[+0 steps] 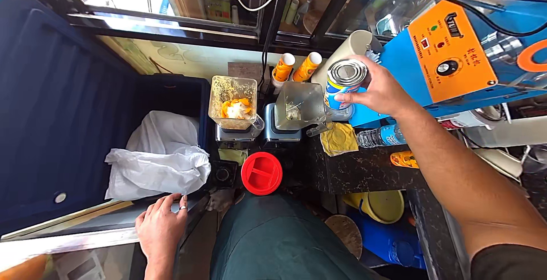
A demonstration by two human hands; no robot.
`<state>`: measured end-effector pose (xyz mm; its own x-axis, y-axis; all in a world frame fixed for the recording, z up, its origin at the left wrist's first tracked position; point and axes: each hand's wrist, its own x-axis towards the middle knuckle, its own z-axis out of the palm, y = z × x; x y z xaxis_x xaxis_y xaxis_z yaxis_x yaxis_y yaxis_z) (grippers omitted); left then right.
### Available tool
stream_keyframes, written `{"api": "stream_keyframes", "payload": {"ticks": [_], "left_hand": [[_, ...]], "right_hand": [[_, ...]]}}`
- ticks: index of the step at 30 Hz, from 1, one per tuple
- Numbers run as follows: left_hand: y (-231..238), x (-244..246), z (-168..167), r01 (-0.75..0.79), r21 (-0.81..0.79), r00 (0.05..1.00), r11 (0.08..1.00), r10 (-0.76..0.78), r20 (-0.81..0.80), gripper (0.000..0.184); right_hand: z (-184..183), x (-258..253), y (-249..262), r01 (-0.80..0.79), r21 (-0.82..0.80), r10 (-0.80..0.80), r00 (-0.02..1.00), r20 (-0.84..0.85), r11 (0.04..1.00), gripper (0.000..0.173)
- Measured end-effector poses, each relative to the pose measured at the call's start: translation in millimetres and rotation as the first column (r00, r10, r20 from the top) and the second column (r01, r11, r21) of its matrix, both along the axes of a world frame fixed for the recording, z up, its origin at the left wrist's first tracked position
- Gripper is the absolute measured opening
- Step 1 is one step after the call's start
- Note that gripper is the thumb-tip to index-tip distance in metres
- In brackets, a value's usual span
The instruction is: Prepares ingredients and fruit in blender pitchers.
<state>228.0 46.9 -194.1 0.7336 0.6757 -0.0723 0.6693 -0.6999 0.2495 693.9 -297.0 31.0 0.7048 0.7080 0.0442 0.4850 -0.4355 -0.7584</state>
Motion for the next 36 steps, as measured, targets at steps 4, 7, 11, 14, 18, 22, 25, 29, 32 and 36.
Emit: {"api": "stream_keyframes", "payload": {"ticks": [4, 7, 11, 14, 18, 22, 25, 29, 32, 36], "left_hand": [[0.1, 0.1, -1.8, -0.003, 0.006, 1.0, 1.0, 0.003, 0.006, 0.042], [0.8, -1.5, -2.6, -0.01, 0.011, 1.0, 1.0, 0.009, 0.015, 0.041], [1.5, -1.9, -2.8, -0.014, 0.007, 0.999, 1.0, 0.014, 0.04, 0.041], [1.5, -2.6, -3.4, -0.02, 0.009, 0.999, 1.0, 0.02, 0.048, 0.041], [2.0, -3.4, -4.9, -0.016, 0.007, 0.998, 1.0, 0.016, 0.054, 0.04], [2.1, -2.3, -3.9, -0.011, 0.013, 0.999, 1.0, 0.01, 0.04, 0.04], [2.7, -2.2, -3.6, -0.003, 0.011, 0.999, 1.0, 0.002, 0.044, 0.04], [2.8, -1.3, -4.0, -0.005, 0.004, 0.999, 1.0, 0.005, 0.035, 0.04], [3.0, -1.3, -4.1, -0.007, 0.007, 1.0, 1.0, 0.007, 0.025, 0.04], [3.1, -0.9, -4.0, -0.011, 0.014, 1.0, 1.0, 0.01, 0.012, 0.04]], "right_hand": [[14.6, -7.5, 51.6, -0.116, 0.098, 0.113, 0.993, 0.035, 0.988, 0.09], [9.1, -8.1, 90.2, -0.179, 0.039, 0.175, 0.979, 0.103, 0.983, 0.095], [-3.8, -9.9, 128.5, -0.214, -0.246, 0.265, 0.943, 0.2, 0.946, 0.09], [-11.7, -9.3, 144.2, -0.225, -0.455, 0.376, 0.885, 0.274, 0.862, 0.088], [-14.6, -6.9, 152.4, -0.226, -0.547, 0.431, 0.858, 0.281, 0.806, 0.087], [-14.3, 0.3, 154.8, -0.19, -0.577, 0.42, 0.858, 0.296, 0.794, 0.086], [-11.2, 7.0, 152.6, -0.164, -0.587, 0.406, 0.86, 0.308, 0.793, 0.086], [-7.0, 8.7, 146.3, -0.155, -0.612, 0.425, 0.846, 0.323, 0.775, 0.087], [-6.9, 5.0, 142.3, -0.153, -0.646, 0.449, 0.833, 0.322, 0.748, 0.086], [-9.0, -2.0, 145.8, -0.184, -0.664, 0.481, 0.825, 0.296, 0.725, 0.085]]}}
